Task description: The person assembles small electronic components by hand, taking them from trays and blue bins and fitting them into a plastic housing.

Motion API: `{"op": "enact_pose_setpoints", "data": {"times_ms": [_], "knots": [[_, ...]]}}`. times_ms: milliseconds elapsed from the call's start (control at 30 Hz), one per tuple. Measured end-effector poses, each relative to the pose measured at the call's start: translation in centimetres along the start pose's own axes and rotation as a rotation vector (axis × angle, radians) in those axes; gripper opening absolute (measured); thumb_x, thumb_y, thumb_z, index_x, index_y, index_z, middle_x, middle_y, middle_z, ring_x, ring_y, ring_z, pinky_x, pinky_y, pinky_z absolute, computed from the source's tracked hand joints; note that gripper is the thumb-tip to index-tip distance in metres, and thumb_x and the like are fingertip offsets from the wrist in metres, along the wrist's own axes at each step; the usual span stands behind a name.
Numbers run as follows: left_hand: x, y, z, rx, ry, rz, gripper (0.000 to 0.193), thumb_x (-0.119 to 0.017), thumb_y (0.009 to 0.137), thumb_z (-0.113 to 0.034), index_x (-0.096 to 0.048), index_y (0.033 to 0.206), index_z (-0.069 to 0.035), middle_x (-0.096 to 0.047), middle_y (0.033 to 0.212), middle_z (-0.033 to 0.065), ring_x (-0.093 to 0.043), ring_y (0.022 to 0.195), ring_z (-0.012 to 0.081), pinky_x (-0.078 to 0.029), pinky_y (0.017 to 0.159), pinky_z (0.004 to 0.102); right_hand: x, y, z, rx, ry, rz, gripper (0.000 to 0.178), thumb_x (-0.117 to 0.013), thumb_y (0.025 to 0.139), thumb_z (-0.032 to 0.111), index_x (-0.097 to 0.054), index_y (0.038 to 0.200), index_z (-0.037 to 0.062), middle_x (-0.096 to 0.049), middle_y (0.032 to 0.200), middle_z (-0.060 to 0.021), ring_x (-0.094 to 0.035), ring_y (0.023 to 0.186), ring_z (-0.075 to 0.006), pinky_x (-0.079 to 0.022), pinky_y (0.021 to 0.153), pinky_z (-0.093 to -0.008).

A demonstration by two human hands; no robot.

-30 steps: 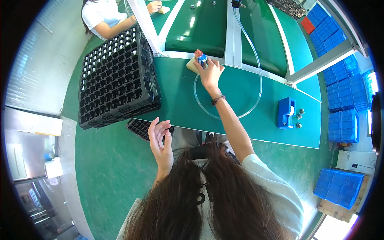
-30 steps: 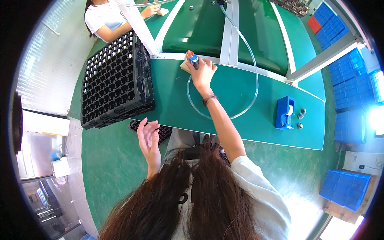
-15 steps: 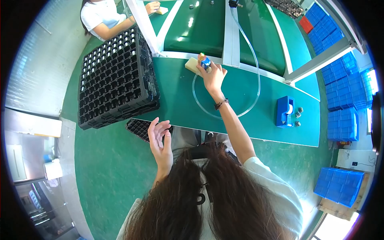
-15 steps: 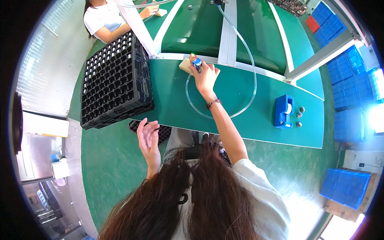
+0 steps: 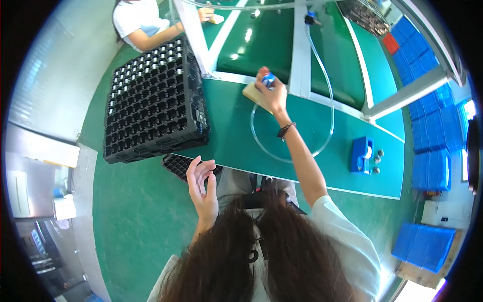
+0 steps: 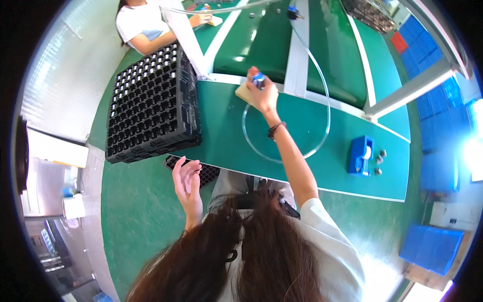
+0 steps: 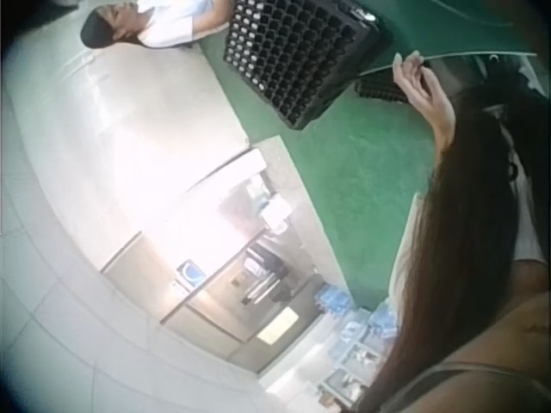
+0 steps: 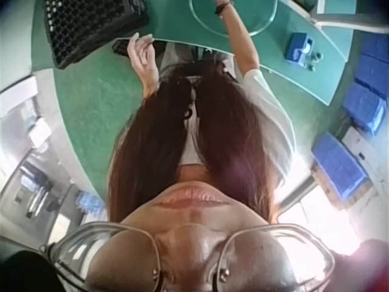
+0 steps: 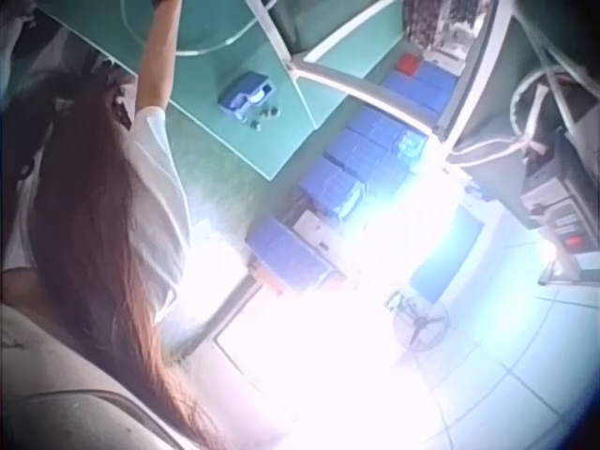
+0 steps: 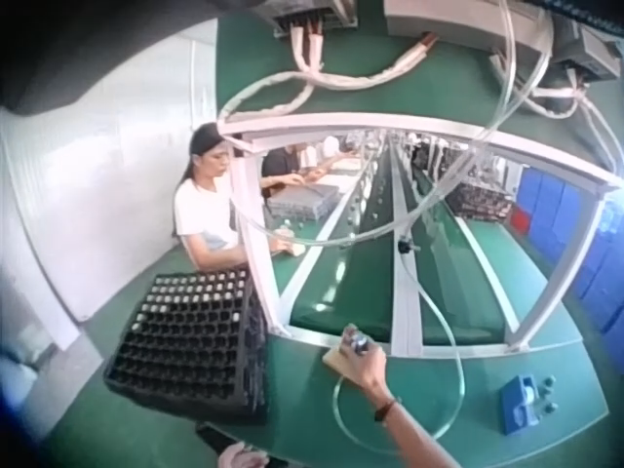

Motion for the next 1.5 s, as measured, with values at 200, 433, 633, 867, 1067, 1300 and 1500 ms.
{"op": "enact_pose_setpoints", "data": {"times_ms": [200, 433, 633, 867, 1067, 1300, 1500], "knots": [[5.9, 5.5, -3.7, -0.181, 0.115, -0.190, 0.043, -0.046, 0.085, 0.002, -0.038, 0.127, 0.000, -0.056, 0.107, 0.0111, -0.053, 0.101, 0.0176, -0.039, 0.093, 0.0307, -2.5, 13.6, -6.3, 0.056, 0.318, 0.014, 0.029, -0.065, 0.080, 0.006, -0.055, 0.107, 0.0034, -0.059, 0.097, -0.0007, -0.054, 0.088, -0.0088, -0.044, 0.080, -0.0255], [18.3, 22.5, -5.3, -0.424, 0.899, -0.443, 0.020, -0.056, 0.082, -0.007, -0.058, 0.102, -0.004, -0.060, 0.087, 0.0092, -0.057, 0.079, 0.0208, -0.046, 0.075, 0.0306, -2.6, 24.9, -9.6, 0.421, 0.213, -0.171, 0.040, -0.063, 0.079, 0.041, -0.056, 0.110, 0.0162, -0.065, 0.091, -0.0077, -0.062, 0.083, -0.0260, -0.046, 0.074, -0.0374], [26.1, 29.7, 0.9, -0.101, 1.493, -0.316, 0.019, -0.066, 0.074, -0.020, -0.061, 0.083, -0.003, -0.060, 0.086, 0.0137, -0.057, 0.084, 0.0288, -0.046, 0.072, 0.0395, -4.7, 26.1, -12.9, 0.148, -0.199, -0.225, 0.048, -0.056, 0.081, 0.050, -0.047, 0.120, 0.0228, -0.066, 0.092, -0.0094, -0.062, 0.085, -0.0307, -0.043, 0.075, -0.0439], [25.1, 32.2, 1.3, -0.065, 1.542, -0.221, 0.021, -0.070, 0.069, -0.017, -0.058, 0.077, -0.002, -0.061, 0.082, 0.0172, -0.060, 0.081, 0.0349, -0.047, 0.069, 0.0438, -4.0, 25.0, -11.3, 0.126, -0.384, -0.227, 0.051, -0.046, 0.084, 0.057, -0.040, 0.121, 0.0220, -0.065, 0.091, -0.0155, -0.061, 0.084, -0.0382, -0.042, 0.074, -0.0482], [23.8, 32.7, 1.9, -0.043, 1.572, -0.322, 0.024, -0.071, 0.067, -0.015, -0.056, 0.078, 0.001, -0.062, 0.085, 0.0232, -0.060, 0.084, 0.0384, -0.047, 0.069, 0.0472, -2.2, 25.8, -10.4, 0.122, -0.233, -0.154, 0.041, -0.056, 0.085, 0.042, -0.049, 0.115, 0.0158, -0.063, 0.100, -0.0083, -0.061, 0.091, -0.0280, -0.045, 0.076, -0.0377], [24.1, 33.3, 2.9, -0.254, 1.421, -0.235, 0.022, -0.072, 0.065, -0.015, -0.057, 0.074, -0.004, -0.060, 0.078, 0.0142, -0.058, 0.080, 0.0332, -0.045, 0.070, 0.0415, 4.6, 23.3, -7.3, 0.279, 0.450, -0.338, 0.030, -0.061, 0.086, 0.019, -0.049, 0.109, 0.0030, -0.053, 0.086, -0.0018, -0.049, 0.079, -0.0102, -0.041, 0.076, -0.0236], [26.3, 30.8, 2.3, -0.206, 1.480, -0.245, 0.014, -0.064, 0.073, -0.012, -0.053, 0.075, -0.002, -0.060, 0.081, 0.0161, -0.058, 0.082, 0.0338, -0.044, 0.072, 0.0429, 4.4, 9.5, 0.9, 0.259, 0.623, -0.156, 0.032, -0.059, 0.087, 0.019, -0.046, 0.111, 0.0039, -0.052, 0.096, 0.0009, -0.047, 0.087, -0.0069, -0.039, 0.079, -0.0215]]}}
Point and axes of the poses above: each hand's wrist, its own y-axis towards the middle knuckle, its own x-axis out of the back of the hand, z = x × y, the point moved 7 cm from there along y, towards the middle knuckle
